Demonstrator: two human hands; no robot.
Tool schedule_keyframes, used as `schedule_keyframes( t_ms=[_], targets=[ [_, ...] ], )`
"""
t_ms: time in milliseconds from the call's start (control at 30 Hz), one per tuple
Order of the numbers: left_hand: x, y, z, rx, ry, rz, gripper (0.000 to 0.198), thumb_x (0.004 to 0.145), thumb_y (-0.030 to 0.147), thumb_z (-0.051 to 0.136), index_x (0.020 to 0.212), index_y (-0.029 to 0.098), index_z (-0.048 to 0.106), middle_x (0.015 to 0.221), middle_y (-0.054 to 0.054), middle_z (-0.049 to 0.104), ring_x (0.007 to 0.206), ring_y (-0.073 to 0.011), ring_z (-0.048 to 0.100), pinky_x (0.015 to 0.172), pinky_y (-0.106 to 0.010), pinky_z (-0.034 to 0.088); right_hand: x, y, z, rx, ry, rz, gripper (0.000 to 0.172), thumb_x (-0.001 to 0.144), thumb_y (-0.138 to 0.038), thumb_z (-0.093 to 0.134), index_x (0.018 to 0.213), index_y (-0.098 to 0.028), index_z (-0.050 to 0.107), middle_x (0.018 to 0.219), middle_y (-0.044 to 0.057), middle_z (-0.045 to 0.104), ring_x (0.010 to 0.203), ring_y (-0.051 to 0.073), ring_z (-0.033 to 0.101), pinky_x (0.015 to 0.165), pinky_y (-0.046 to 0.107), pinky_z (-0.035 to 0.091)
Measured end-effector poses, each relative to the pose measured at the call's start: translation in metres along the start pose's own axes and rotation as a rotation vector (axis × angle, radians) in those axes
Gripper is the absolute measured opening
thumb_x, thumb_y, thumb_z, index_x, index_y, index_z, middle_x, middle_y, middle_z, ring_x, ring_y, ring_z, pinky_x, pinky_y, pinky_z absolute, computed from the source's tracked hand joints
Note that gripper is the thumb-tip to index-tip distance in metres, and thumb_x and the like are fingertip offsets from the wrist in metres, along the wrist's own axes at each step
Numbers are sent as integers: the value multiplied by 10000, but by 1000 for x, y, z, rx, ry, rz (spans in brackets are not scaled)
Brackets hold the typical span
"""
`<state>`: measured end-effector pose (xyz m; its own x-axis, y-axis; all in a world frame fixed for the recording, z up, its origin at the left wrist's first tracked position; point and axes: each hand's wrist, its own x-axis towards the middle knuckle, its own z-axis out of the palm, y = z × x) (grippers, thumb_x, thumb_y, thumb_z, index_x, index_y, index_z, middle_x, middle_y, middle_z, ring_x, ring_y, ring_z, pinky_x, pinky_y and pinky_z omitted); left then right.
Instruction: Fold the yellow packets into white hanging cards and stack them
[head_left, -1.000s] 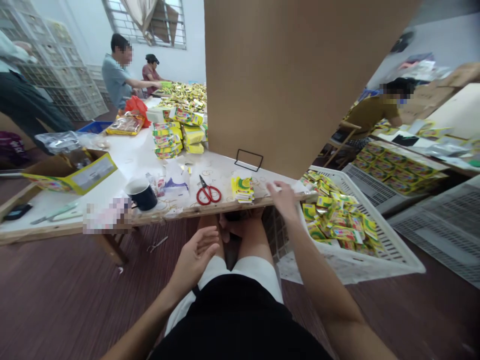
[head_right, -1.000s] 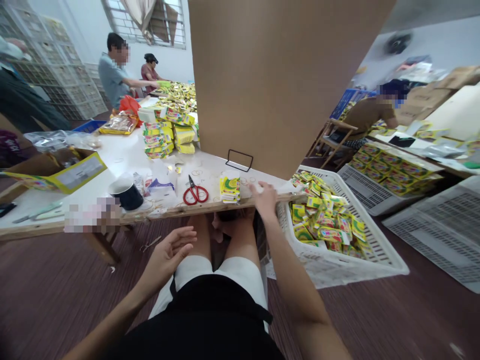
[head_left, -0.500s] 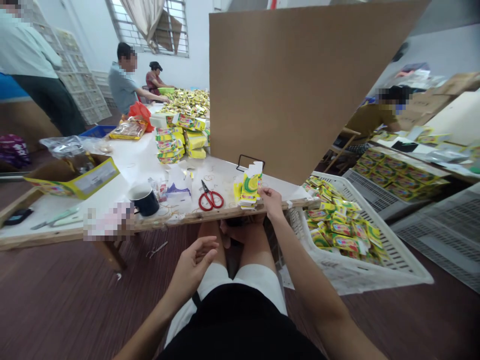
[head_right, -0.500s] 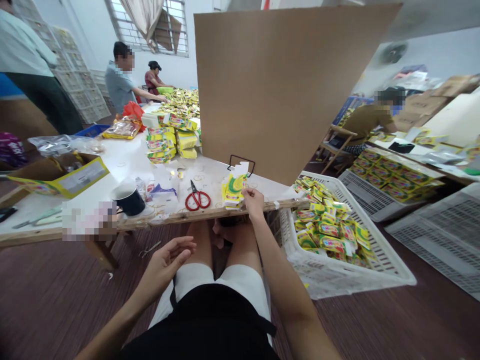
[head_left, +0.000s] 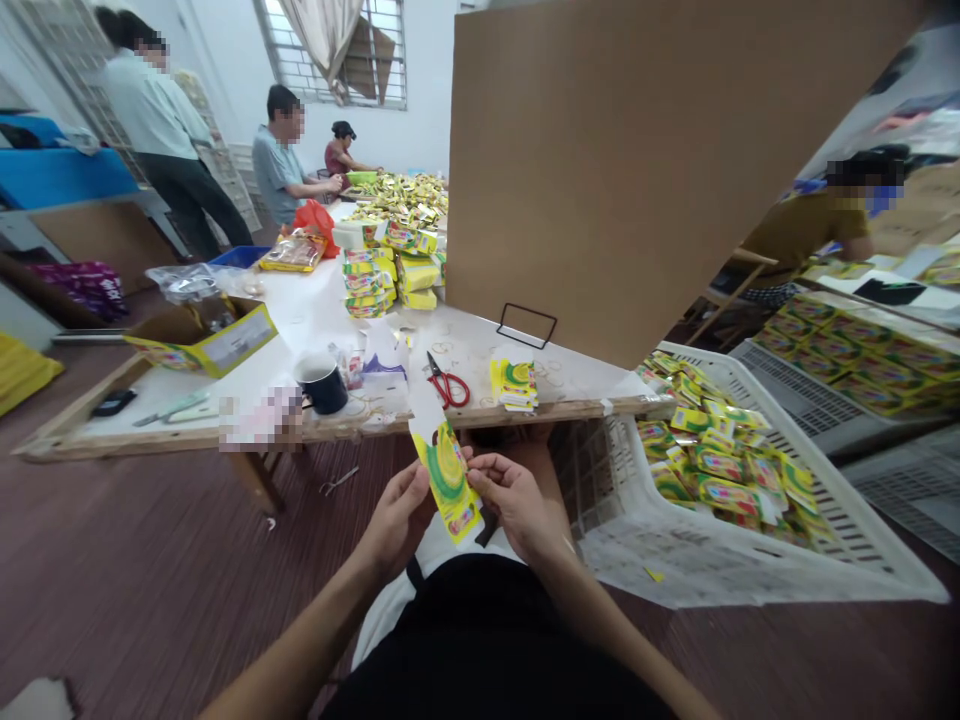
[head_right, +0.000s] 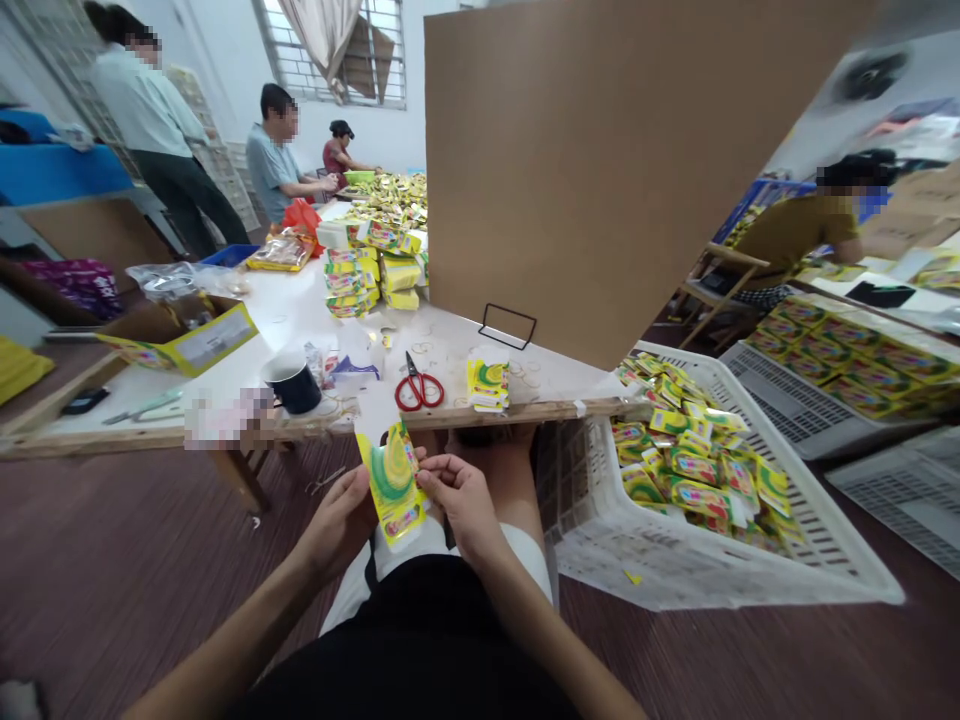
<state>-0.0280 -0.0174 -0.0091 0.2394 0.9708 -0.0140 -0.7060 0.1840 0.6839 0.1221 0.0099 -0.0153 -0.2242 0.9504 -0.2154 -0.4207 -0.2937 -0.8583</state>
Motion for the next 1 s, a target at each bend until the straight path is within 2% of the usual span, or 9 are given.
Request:
schedule_keyframes(
  t_ms=[167,400,533,600,667,767,833,933,1000],
  targets=[
    [1,0,0,57,25,5,325,828,311,619,1097,135,665,1146,-141,671,1107,-285,590,975,-397,443,-3,-1,-2,-111,10,-47,320,587,-358,813,772,-142,667,744,27,692,676,130,617,664,253,499],
    [1,-6,1,330,123,52,381,826,327,621,1156,137,615,1114,-130,678,1003,-255,636,853,-353,514,-16,-9,3,-322,30,-154,330,649,-405,759,821,-143,658,815,49,696,755,169,638,727,285,513],
    [0,-7,1,431,201,99,351,833,366,597,1085,123,622,1053,-112,693,953,-243,646,783,-333,533,-22,-5,6,-408,28,-212,290,728,-416,689,806,-142,635,780,49,686,724,168,629,674,276,512],
    [-1,-7,1,471,202,103,346,841,370,580,1070,111,606,1050,-121,688,948,-244,647,769,-331,536,-23,-2,6,-454,52,-253,279,765,-417,652,792,-141,616,747,42,668,684,158,610,633,265,502],
    [-1,-7,2,506,192,113,372,833,352,592,1120,120,549,1054,-127,681,942,-243,651,767,-337,536,-23,0,6,-508,103,-311,268,786,-410,630,768,-145,592,718,33,640,657,150,589,609,258,489],
    [-4,-6,4,540,198,158,521,800,285,644,1241,186,385,1049,-111,679,930,-233,661,783,-351,532,-23,1,3,-597,136,-386,226,803,-373,618,780,-154,566,732,32,622,665,148,574,607,253,474],
    [-6,-4,7,540,178,178,597,802,246,642,1287,232,294,1055,-99,677,952,-227,657,807,-357,523,-23,-2,0,-640,81,-418,209,805,-322,620,929,-162,569,818,41,638,672,141,567,605,248,466],
    [-10,0,13,514,87,157,697,815,212,624,1353,281,187,1074,-91,672,994,-227,644,840,-365,509,-23,-11,-6,-648,-47,-443,500,809,-269,609,1272,-207,433,1035,70,628,684,131,567,617,254,470],
    [-11,2,16,493,43,133,771,811,198,629,1378,303,117,1082,-87,669,997,-227,644,843,-366,507,-23,-18,-10,-615,-138,-431,599,823,-269,587,1368,-231,340,1094,78,607,730,141,583,658,267,480]
  ],
)
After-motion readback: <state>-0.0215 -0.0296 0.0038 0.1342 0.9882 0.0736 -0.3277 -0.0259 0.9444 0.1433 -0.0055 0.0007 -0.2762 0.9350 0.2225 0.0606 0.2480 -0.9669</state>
